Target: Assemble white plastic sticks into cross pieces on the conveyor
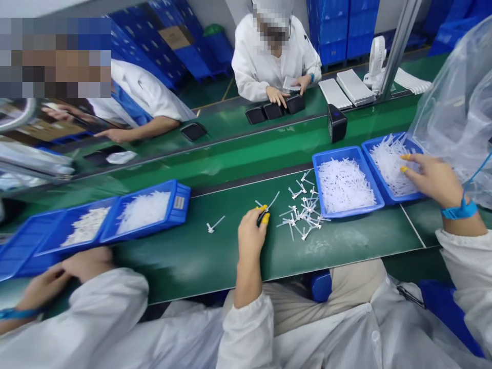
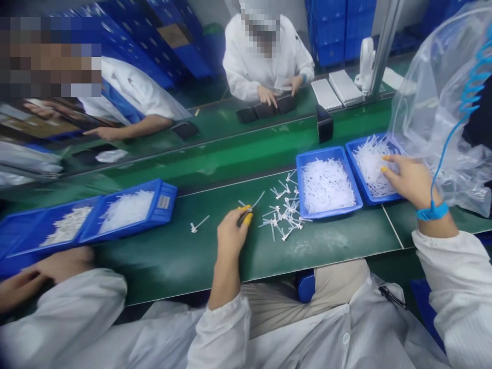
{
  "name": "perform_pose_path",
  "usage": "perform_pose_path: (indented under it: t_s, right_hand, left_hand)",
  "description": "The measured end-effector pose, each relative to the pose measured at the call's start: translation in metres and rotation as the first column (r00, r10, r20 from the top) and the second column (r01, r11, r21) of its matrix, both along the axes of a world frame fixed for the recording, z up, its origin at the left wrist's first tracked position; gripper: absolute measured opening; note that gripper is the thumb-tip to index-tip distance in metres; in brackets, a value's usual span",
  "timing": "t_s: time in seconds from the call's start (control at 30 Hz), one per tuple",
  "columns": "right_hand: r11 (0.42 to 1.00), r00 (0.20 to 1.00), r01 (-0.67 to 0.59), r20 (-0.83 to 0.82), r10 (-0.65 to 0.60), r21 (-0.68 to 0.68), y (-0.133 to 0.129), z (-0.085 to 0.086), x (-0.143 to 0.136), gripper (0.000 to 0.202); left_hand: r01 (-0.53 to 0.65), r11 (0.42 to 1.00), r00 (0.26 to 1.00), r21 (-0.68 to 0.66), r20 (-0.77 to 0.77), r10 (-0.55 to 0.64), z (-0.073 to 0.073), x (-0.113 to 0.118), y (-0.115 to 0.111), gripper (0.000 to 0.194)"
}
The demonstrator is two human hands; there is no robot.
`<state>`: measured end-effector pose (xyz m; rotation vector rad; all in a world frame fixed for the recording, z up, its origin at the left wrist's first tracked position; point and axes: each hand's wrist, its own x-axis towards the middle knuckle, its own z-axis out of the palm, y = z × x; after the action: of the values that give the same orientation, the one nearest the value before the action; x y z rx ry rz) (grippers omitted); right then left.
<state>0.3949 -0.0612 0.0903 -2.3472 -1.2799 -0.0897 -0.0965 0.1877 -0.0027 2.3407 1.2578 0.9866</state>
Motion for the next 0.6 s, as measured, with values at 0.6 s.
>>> perform_pose_path:
  t_s: [0.6]
  right_hand:
    - [0.998,0.997,0.042,0.07,-0.039,-0.055,-0.006,-0.015,0.004,0.026]
  left_hand:
    - [0.254,0.946,0.925,-0.203,-0.233,-0.299,0.037,0.084,0.016,0.017]
